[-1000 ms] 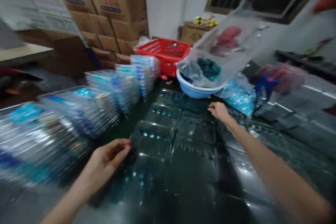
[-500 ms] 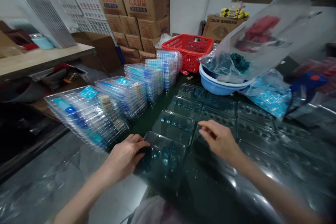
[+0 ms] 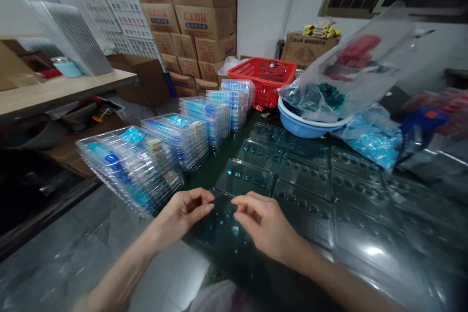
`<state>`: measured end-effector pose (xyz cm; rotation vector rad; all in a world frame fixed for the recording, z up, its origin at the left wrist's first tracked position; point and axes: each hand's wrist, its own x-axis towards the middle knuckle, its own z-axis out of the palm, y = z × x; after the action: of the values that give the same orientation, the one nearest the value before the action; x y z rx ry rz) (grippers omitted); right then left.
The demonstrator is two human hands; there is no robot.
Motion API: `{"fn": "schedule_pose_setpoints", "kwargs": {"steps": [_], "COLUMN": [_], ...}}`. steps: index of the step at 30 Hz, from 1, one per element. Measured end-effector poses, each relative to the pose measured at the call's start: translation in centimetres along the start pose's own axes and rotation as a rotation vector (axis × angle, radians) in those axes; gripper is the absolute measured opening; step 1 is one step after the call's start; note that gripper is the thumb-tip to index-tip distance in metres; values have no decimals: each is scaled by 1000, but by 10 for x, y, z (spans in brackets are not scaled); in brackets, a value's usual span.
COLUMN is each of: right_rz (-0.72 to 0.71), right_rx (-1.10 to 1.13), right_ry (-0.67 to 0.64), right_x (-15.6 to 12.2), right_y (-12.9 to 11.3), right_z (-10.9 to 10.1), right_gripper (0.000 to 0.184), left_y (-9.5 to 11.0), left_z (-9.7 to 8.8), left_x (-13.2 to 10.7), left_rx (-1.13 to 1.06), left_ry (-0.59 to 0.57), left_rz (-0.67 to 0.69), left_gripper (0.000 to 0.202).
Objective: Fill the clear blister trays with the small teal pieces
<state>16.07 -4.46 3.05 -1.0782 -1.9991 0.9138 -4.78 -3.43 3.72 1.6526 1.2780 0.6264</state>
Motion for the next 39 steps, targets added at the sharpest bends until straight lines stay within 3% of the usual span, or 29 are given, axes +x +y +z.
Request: {"fn": "schedule_pose_setpoints", "kwargs": {"steps": [5, 8, 10, 15, 19, 22, 25, 30, 34, 37, 39], "right_rz": [58, 60, 138, 366, 417, 431, 469, 558, 556, 519, 419], "right_rx": [181, 242, 356, 624, 715, 773, 779, 719, 710, 570, 416], "right_ry": [116, 152, 175, 133, 134, 108, 94, 37, -9, 82, 197], "right_x": [3, 2, 0, -1, -6, -13, -21, -37, -42, -41, -40], "right_y": [-7, -6, -3, 1, 0, 1, 4, 11, 16, 18, 17], "right_z": [8, 3, -2, -14, -19, -19, -18, -18, -17, -13, -11], "right_gripper": [28, 22, 22, 18, 11, 7, 6, 7, 8, 8, 5], "left_y": [17, 20, 22, 26, 24, 25, 29, 35, 31, 24, 19], "left_z": [25, 38, 44, 59, 70, 74, 78, 90, 97, 101, 102], "left_x": [7, 15, 19, 21, 17, 12, 6, -4, -6, -2, 1], "left_rx": [-449, -659, -743, -765, -691, -714, -745, -738, -842, -960, -1036], "left_ry": [27, 17, 3, 23, 63, 6, -53, 43, -5, -20, 13], "left_rz": [-54, -44, -33, -34, -45, -44, -67, -123, -203, -297, -337], "left_gripper": [16, 14, 11, 11, 12, 10, 12, 18, 16, 13, 11]}}
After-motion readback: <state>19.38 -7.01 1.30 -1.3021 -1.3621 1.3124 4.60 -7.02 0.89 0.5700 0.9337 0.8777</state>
